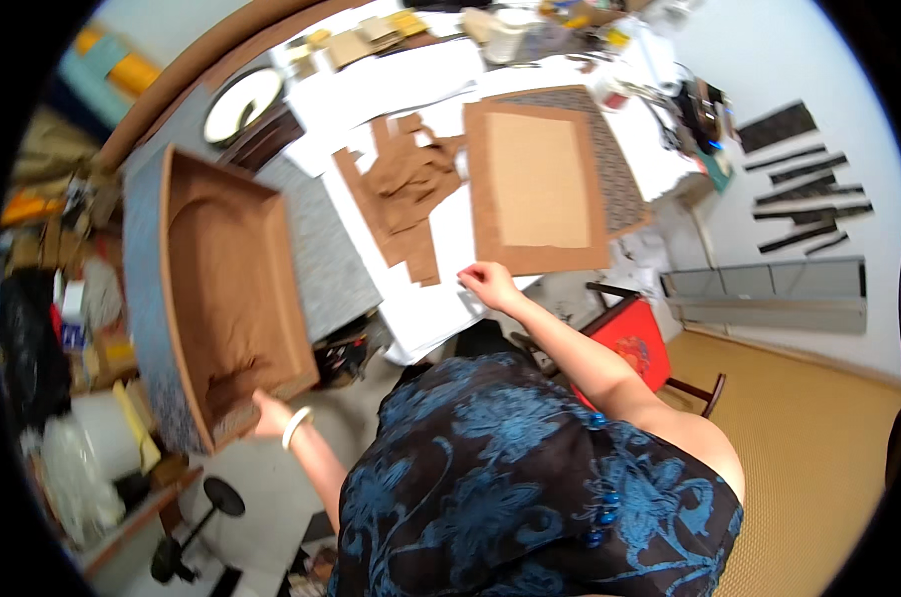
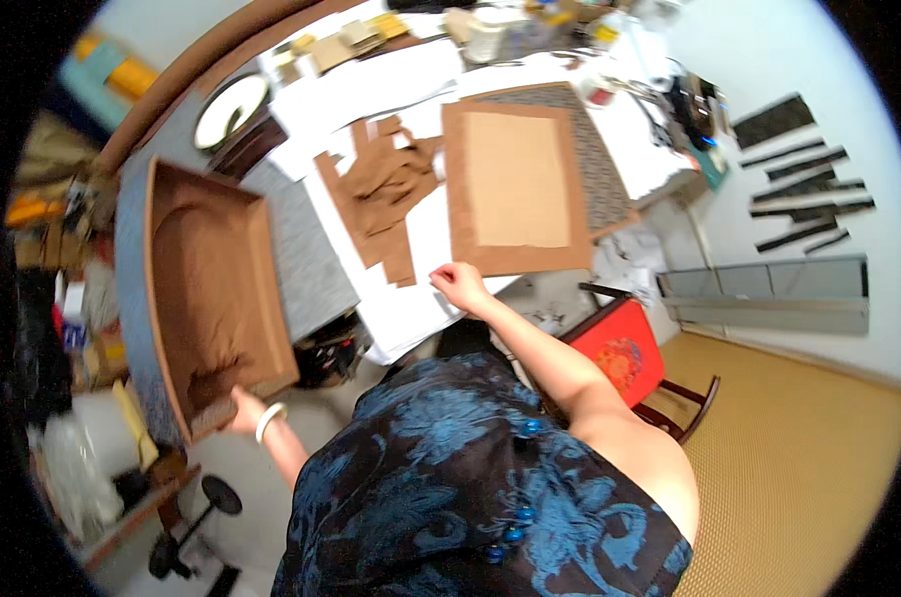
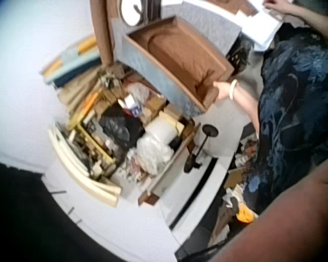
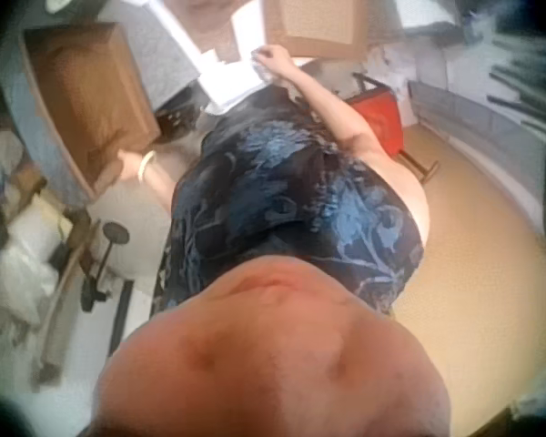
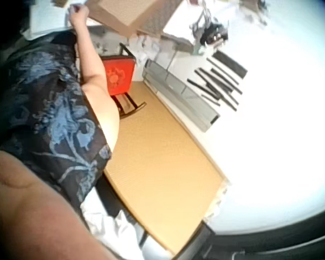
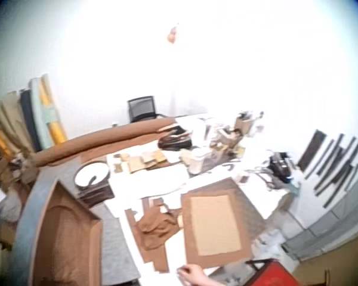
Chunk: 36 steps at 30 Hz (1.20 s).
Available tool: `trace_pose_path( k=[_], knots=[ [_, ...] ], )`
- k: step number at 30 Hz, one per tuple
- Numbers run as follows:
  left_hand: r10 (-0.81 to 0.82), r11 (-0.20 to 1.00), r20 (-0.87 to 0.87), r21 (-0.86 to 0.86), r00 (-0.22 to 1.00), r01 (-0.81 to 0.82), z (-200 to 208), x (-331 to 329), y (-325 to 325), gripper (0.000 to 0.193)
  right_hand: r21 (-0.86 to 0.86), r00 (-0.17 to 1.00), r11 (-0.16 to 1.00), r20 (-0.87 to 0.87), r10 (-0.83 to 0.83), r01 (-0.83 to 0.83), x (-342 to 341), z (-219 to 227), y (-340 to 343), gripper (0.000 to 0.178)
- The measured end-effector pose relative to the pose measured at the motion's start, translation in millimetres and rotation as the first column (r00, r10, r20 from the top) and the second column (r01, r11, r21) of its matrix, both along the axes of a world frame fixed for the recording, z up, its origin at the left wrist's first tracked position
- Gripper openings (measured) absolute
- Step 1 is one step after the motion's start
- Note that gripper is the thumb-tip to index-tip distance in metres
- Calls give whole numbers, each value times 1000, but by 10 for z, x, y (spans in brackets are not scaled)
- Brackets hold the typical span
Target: The person assembles a decorative wooden tray by applying glue to its edges and attaching a patterned trim strip. They use a squeeze bottle to apply adhesive and a small blue tool to press the trim into place, working on a cluttered workbench.
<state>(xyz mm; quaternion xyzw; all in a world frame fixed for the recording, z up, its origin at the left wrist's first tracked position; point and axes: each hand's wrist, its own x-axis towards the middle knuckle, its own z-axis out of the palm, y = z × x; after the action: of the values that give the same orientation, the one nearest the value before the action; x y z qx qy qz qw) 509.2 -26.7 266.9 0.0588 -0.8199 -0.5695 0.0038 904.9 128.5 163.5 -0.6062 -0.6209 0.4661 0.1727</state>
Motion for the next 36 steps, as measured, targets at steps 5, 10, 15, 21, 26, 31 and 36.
trace_pose_path(
  k=[5,10,15,21,26,31,36],
  knots=[
    [136,983,-208,-96,968,-159,-947,-300,-282,72,-88,698,852,-534,-477,516,1050,306,1328,16],
    [139,965,-65,-215,988,-149,-688,-173,-132,88,-343,204,503,-629,-750,793,2588,493,2525,17],
    [187,924,14,-343,982,-171,-37,520,201,69,-375,150,463,-624,-766,803,3193,295,3103,22],
    [135,946,104,-309,985,-96,-189,485,200,58,-373,345,605,-565,-750,703,2948,193,3366,17],
    [-23,991,416,-112,909,76,-676,353,-275,37,-406,447,740,-607,-657,536,2291,428,3845,17],
    [-144,924,641,-185,754,334,-1115,990,-185,21,-318,534,814,-630,-564,485,2221,571,3760,20],
    [-255,767,717,-258,648,587,-1505,1625,112,29,-214,550,802,-629,-550,558,2483,764,3127,21]
  ],
)
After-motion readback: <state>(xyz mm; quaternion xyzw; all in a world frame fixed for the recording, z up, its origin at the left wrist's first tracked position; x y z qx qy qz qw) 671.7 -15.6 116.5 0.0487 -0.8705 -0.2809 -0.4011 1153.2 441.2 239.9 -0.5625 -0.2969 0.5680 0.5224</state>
